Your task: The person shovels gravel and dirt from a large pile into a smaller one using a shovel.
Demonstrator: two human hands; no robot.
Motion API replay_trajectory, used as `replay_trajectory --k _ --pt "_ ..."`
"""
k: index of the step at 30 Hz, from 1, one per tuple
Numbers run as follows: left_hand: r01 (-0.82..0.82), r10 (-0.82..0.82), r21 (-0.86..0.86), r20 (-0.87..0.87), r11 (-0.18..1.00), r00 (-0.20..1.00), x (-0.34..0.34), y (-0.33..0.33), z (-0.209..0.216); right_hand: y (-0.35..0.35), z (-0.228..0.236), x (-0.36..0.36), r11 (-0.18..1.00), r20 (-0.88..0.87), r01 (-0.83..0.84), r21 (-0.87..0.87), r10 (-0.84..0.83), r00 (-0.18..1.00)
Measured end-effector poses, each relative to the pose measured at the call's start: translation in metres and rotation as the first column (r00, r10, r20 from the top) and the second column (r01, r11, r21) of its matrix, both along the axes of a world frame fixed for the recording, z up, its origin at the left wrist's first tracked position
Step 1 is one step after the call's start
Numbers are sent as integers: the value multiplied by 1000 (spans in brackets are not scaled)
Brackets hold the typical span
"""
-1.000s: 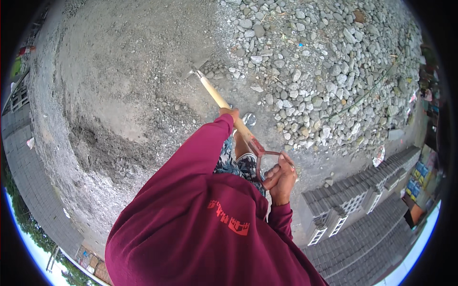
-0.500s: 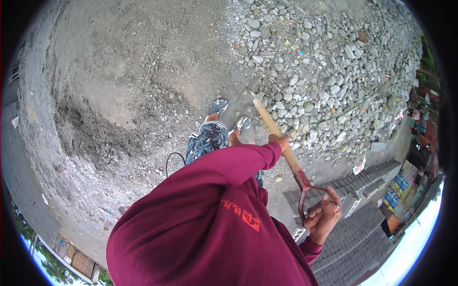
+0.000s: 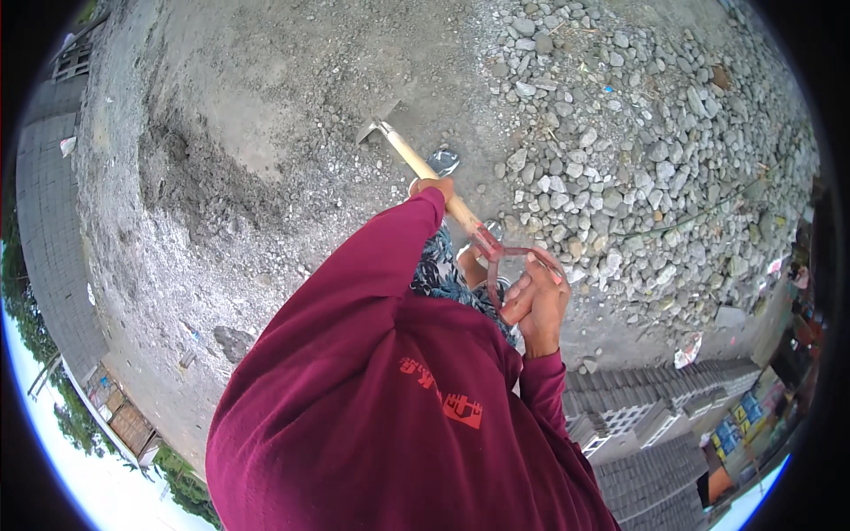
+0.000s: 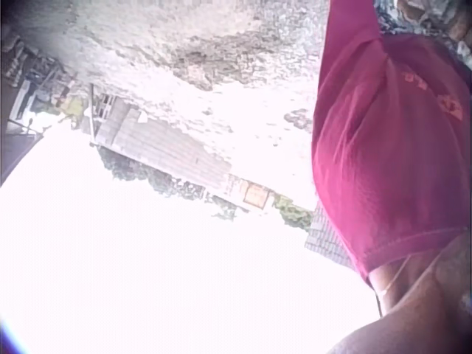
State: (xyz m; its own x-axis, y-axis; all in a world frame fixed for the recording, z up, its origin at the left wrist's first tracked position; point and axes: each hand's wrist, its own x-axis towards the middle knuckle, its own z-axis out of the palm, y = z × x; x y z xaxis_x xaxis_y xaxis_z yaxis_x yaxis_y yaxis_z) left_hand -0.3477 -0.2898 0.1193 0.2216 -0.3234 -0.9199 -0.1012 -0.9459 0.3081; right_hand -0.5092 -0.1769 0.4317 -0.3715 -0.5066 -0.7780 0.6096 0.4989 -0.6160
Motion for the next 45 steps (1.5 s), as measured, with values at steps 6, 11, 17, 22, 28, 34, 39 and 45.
replay_trajectory --k 6,11,17,22,28,34,39,45 --pt "36 -43 -48 -141 998 989 -151 115 96 115 75 -89 998 -216 46 -32 -51 975" --pt "-14 3 -49 -219 999 976 -182 156 121 167 96 -110 997 -278 25 -76 -46 960" --pt "112 -105 -96 77 989 991 -101 147 90 198 5 -71 955 72 283 -87 -277 958" --pt "-61 69 -109 71 992 995 -8 107 21 137 -14 0 994 -20 113 11 -112 993" --pt "-354 332 -26 -289 935 898 -99 138 85 134 66 -46 991 -379 -117 61 132 916" --pt "-377 346 -25 -345 926 872 -148 142 120 125 126 -51 987 -456 -156 -31 125 881" --pt "-57 57 -85 -1 995 998 -83 153 81 154 70 -41 993 -171 80 -85 -93 981" --pt "-125 137 -122 94 985 986 -2 146 21 152 1 -5 995 -39 99 16 -98 994"
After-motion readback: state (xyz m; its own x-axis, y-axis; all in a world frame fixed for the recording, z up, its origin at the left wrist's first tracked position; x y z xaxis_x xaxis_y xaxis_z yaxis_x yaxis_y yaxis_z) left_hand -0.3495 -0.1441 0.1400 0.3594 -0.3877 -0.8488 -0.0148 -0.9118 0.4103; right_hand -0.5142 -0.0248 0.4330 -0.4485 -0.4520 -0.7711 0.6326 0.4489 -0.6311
